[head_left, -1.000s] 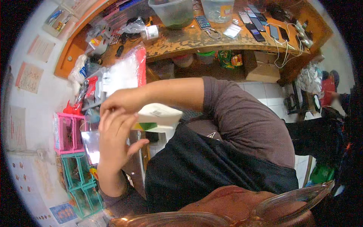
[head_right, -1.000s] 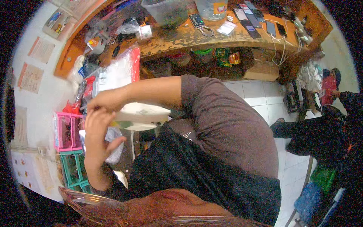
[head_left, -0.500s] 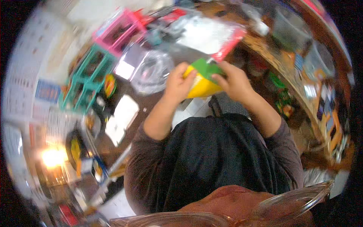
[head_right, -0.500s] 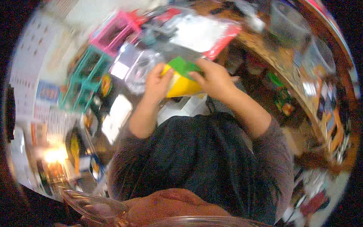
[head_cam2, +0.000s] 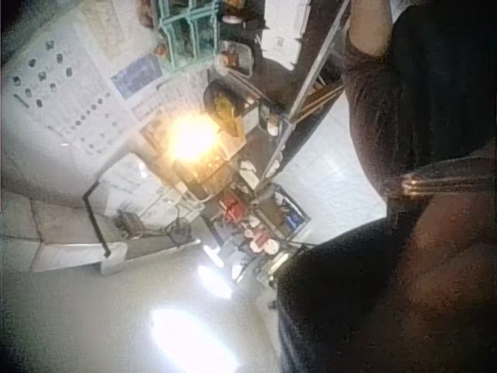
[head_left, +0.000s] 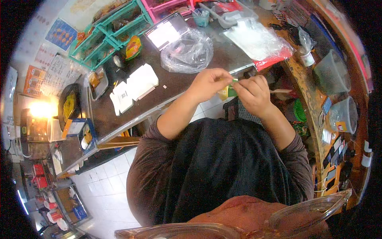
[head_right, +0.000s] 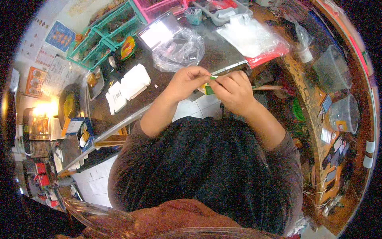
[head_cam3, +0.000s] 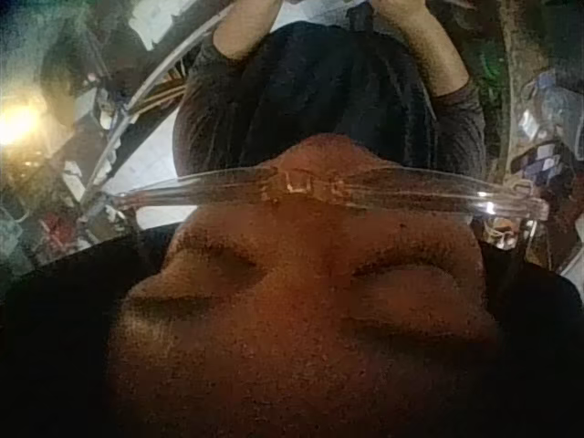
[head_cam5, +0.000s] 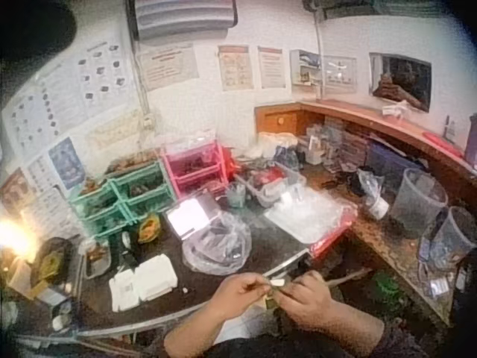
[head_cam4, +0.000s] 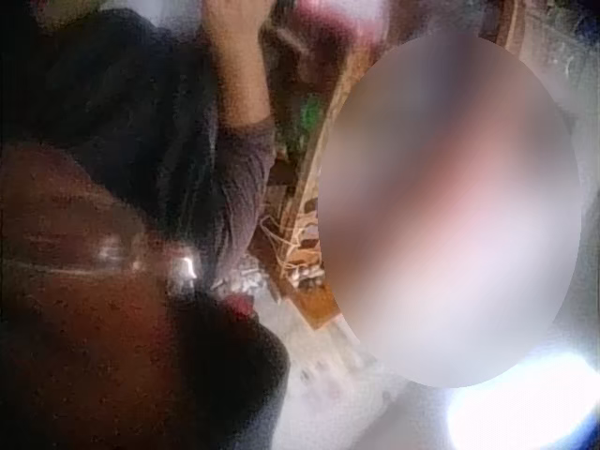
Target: The recorder folds and assembles paper food containers and prepares small condiment packets or utensils to go inside them.
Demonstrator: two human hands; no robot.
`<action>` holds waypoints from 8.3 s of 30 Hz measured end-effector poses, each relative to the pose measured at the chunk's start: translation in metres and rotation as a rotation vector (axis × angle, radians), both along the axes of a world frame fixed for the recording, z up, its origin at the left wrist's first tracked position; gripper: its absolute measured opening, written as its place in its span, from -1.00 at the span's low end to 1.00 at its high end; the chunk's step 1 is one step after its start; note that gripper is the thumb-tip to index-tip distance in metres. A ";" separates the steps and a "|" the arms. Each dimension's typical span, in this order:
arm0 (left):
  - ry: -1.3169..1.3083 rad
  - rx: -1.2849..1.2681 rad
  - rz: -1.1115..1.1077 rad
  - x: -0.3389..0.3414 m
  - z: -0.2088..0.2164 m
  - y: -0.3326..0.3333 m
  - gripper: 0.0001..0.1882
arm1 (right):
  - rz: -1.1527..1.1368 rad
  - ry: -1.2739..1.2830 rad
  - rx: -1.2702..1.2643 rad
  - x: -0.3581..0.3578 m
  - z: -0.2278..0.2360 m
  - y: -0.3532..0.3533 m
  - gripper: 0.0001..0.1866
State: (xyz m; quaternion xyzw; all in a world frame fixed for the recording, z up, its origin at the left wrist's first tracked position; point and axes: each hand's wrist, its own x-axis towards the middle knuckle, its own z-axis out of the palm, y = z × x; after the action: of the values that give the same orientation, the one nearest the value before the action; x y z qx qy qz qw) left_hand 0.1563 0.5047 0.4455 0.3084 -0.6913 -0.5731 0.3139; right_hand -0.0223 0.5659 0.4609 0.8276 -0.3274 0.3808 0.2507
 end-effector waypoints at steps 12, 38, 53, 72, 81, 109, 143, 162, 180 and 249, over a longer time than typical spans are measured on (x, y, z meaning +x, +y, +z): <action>0.014 -0.060 -0.041 0.037 0.008 0.019 -0.83 | 0.152 0.063 0.058 0.017 0.003 0.007 -0.75; -0.176 -0.399 -0.091 0.053 -0.003 0.022 -0.81 | 0.175 0.150 0.258 0.032 -0.008 0.005 -0.75; -0.456 -0.334 -0.129 0.047 -0.025 0.027 -0.82 | 0.229 -0.245 1.519 0.024 -0.036 -0.019 -0.80; 0.861 0.471 0.369 0.025 -0.042 0.013 -0.59 | -0.057 -0.015 0.499 0.043 -0.028 -0.026 -0.59; 0.673 0.473 0.505 0.033 -0.052 0.006 -0.88 | -0.082 -0.079 0.424 0.047 -0.038 -0.029 -0.61; 0.566 0.345 0.349 0.021 -0.071 0.003 -0.75 | 0.238 -1.044 1.160 0.033 -0.060 -0.042 -0.80; 0.449 0.416 0.044 -0.003 -0.063 0.004 -0.84 | 0.045 -1.001 1.349 0.018 -0.051 -0.027 -0.68; -0.592 -1.034 -0.137 0.064 0.002 -0.005 -0.70 | 0.543 -1.558 1.892 -0.036 -0.082 -0.043 -0.70; -0.402 -0.956 0.045 0.066 -0.039 -0.027 -0.81 | -0.200 -0.977 0.858 0.099 -0.055 -0.041 -0.65; 0.086 0.400 -0.787 -0.046 -0.065 0.332 -0.85 | -1.146 -0.702 0.188 0.092 -0.061 0.410 -0.84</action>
State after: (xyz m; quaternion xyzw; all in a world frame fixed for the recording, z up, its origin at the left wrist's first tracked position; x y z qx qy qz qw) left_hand 0.1105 0.8362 0.3808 0.0522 -0.6179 -0.7838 0.0341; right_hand 0.0700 0.9763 0.3995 0.3688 -0.8082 0.4037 0.2187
